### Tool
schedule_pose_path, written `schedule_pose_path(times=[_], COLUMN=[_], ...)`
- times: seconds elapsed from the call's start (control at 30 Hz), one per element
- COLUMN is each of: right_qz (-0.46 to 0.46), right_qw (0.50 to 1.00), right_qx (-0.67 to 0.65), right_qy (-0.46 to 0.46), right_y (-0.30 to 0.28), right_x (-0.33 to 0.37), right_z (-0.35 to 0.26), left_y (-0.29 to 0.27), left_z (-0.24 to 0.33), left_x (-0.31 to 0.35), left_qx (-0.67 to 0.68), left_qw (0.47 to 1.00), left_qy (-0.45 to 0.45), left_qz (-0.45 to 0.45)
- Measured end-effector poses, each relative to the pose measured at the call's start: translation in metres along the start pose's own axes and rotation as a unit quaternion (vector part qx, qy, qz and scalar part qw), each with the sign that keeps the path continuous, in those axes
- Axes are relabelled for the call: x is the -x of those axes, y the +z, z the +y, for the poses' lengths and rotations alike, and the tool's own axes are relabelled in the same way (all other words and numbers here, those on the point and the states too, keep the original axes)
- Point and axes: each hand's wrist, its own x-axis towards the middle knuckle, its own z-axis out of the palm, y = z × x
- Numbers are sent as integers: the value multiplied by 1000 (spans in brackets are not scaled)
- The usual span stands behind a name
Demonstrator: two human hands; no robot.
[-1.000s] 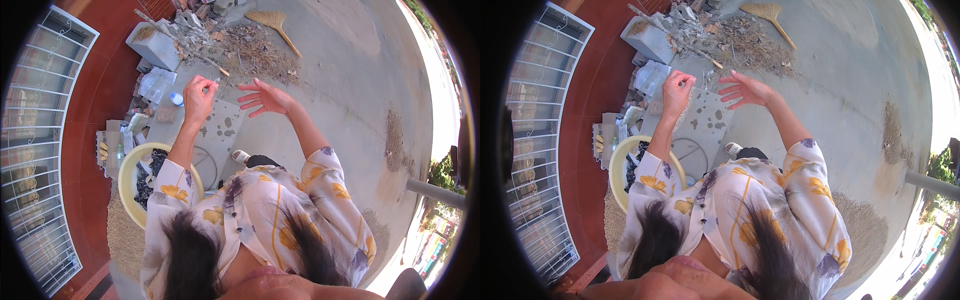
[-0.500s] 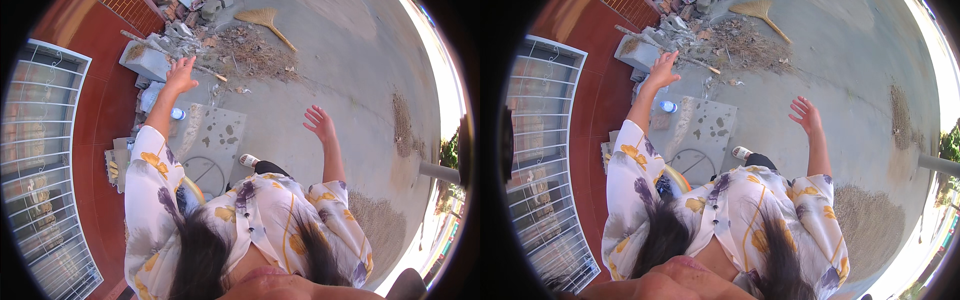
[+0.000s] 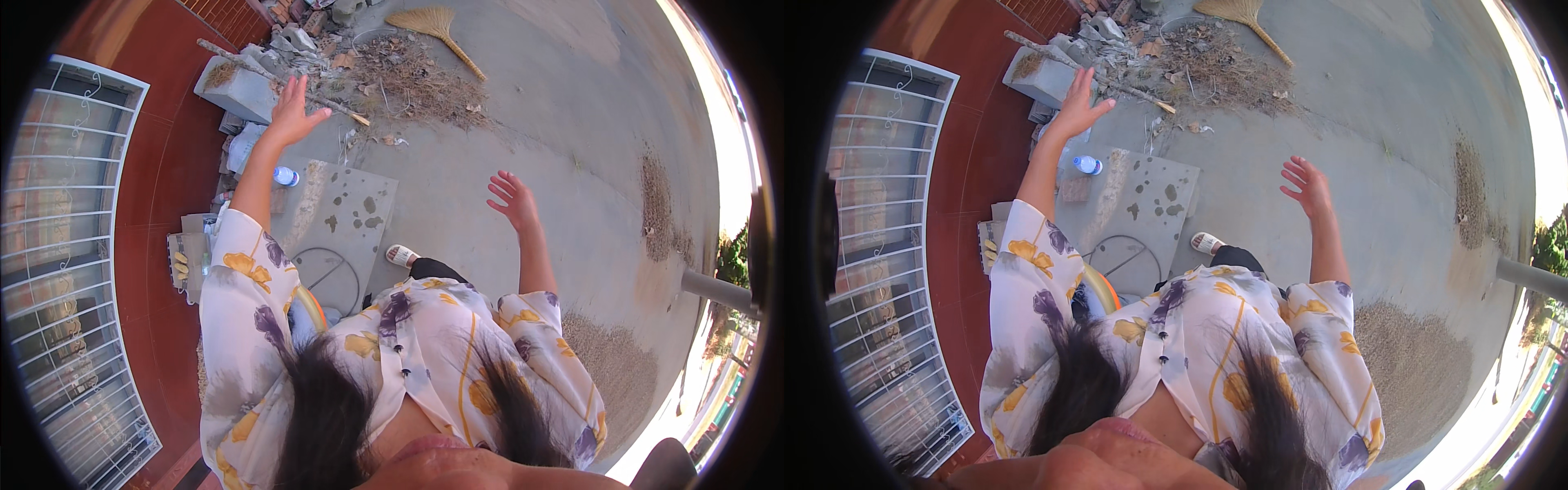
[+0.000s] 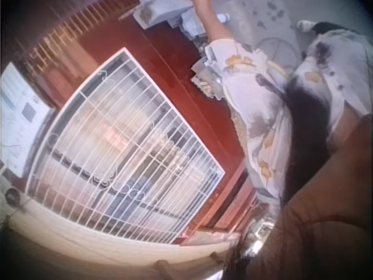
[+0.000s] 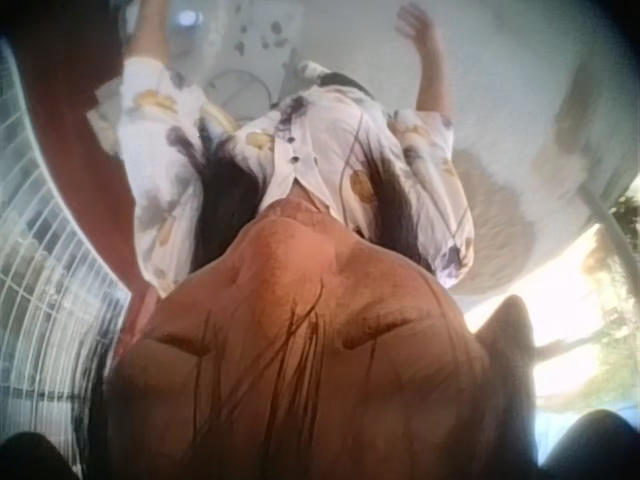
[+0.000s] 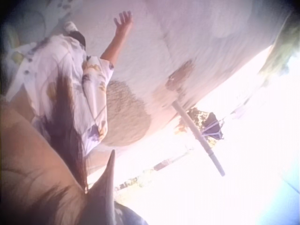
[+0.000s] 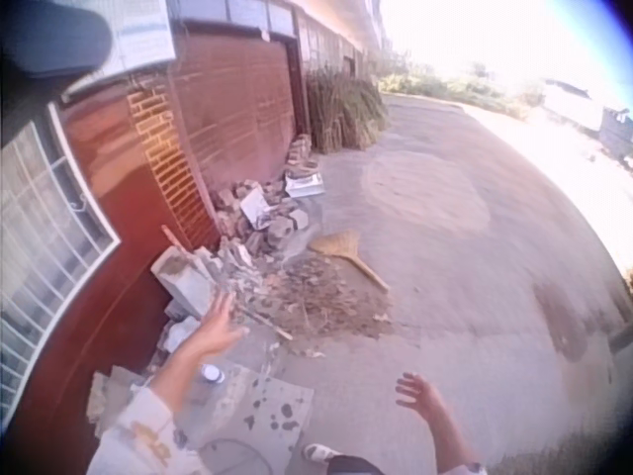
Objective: The person puts a white cloth, a patterned cloth, and a grey cloth into a yellow bowl and washes them by hand in soapy water.
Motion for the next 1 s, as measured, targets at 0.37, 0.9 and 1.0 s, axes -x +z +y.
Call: schedule_pose_path(times=[0.37,0.9,1.0], right_qz=[-145,-208,-251], right_qw=[987,783,732], right_qx=[35,375,373], right_qy=[61,-451,-512], right_y=[86,300,336], right_x=[-31,48,60], right_z=[11,-37,-31], left_y=[-66,-55,-42], left_z=[-24,-10,-9], left_x=[106,146,141], left_qx=[728,706,699], left_qw=[655,673,675], left_qy=[-102,-107,-118], left_qz=[-176,-191,-205])
